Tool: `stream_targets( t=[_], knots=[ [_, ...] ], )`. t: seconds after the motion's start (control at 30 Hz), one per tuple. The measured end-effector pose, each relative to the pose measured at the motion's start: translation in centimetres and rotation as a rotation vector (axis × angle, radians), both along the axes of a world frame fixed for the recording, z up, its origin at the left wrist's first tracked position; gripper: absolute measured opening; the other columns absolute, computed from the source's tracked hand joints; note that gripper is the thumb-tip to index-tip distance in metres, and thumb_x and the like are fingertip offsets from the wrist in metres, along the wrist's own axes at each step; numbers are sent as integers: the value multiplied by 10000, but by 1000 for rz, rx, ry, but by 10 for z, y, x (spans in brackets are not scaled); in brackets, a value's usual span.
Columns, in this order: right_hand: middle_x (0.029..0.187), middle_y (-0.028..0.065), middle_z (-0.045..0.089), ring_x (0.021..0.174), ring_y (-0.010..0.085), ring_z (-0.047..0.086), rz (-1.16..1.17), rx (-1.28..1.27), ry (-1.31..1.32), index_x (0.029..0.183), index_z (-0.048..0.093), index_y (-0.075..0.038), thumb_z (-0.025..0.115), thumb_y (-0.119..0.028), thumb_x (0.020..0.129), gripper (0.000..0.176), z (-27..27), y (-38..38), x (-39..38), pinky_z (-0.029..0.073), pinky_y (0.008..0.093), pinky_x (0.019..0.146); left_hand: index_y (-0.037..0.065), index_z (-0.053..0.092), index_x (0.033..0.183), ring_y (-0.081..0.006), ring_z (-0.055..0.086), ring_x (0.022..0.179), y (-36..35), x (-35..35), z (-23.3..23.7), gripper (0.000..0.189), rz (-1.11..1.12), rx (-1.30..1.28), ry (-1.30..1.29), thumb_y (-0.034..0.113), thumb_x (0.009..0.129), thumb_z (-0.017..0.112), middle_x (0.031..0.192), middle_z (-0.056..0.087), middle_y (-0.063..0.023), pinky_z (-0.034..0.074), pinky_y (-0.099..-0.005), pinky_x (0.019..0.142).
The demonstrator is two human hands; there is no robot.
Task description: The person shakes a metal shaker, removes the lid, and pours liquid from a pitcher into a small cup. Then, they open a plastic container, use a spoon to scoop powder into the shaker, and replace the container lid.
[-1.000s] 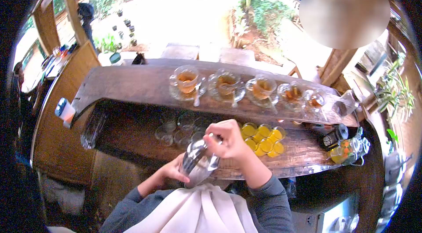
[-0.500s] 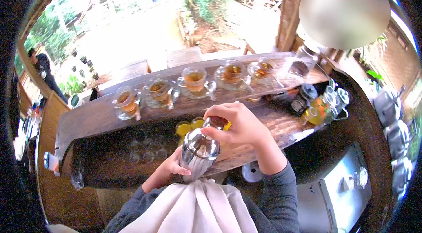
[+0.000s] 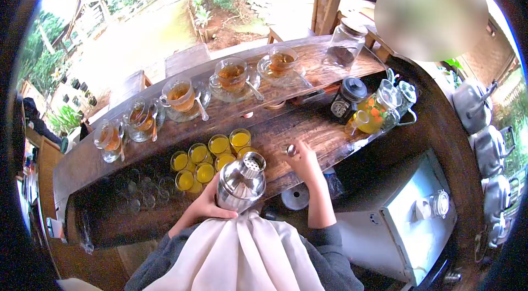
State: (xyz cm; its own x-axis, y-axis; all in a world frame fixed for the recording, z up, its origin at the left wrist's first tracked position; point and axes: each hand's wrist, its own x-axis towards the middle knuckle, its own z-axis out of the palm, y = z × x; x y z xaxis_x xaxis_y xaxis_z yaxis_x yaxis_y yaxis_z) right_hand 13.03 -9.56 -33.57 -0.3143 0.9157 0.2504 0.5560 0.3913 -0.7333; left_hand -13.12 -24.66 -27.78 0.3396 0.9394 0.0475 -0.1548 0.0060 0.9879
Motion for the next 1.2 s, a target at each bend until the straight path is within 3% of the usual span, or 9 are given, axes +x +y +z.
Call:
stream_targets(
  t=[0.07,0.2,0.5,0.63,0.77,0.93,1.03,1.07,1.2],
  knots=[
    [961,156,579,825,301,618,12,93,-13,1122,583,-51,761,-87,707,454,-30,-3,-1,505,364,727,8,192,1453,-228,338,1314,2,3,-2,1113,43,-9,17,205,592,870,1414,355,-128,222,-355,1099],
    [1025,162,572,913,345,583,-12,-243,40,1148,581,-69,760,-96,705,479,-38,-14,-6,499,398,781,16,196,1449,-224,339,1310,-1,5,-7,1119,133,8,42,198,585,884,1404,361,-132,240,-357,1093],
    [1066,151,571,1024,347,530,-4,396,-10,1096,578,-47,806,-188,661,510,-21,-36,-12,437,421,891,20,142,1453,-218,337,1308,-26,-8,-21,1141,260,93,9,146,598,887,1406,355,-128,255,-361,1085],
    [1105,143,592,1045,291,568,464,59,415,1136,547,-13,876,-354,571,738,15,-71,-48,445,392,901,20,108,1463,-219,296,1331,-38,-13,-28,1166,291,167,53,188,610,885,1428,320,-138,225,-352,1098],
    [1285,187,515,1209,315,489,694,-392,142,1341,370,-3,885,-277,588,953,11,-105,-86,383,416,1002,52,-9,1477,-235,202,1374,-53,-17,-40,1248,389,155,-117,233,623,881,1480,214,-149,164,-366,1114],
    [1244,168,528,1170,240,511,592,-687,343,1363,316,-10,841,-115,643,898,23,-145,-124,405,380,983,75,-36,1465,-236,144,1393,-68,-29,-50,1175,542,284,-31,178,682,833,1495,148,-141,141,-375,1119],
    [1213,144,542,1134,202,524,624,-605,321,1344,340,-7,822,-49,641,854,16,-147,-126,418,363,969,67,24,1456,-227,175,1382,-74,-49,-50,1077,510,323,-201,167,718,803,1476,179,-127,153,-377,1119],
    [1209,144,549,1124,208,534,657,-552,266,1351,347,2,810,-36,642,848,18,-147,-125,418,360,973,49,133,1439,-207,283,1332,-78,-51,-48,905,531,240,-385,142,781,747,1417,292,-122,218,-357,1100],
    [1231,151,542,1145,213,522,581,-622,250,1372,352,13,796,-43,638,860,6,-155,-114,414,365,982,34,253,1401,-138,433,1201,-95,-73,-34,671,530,5,-284,82,861,648,1302,457,-66,351,-305,1016]
  ],
)
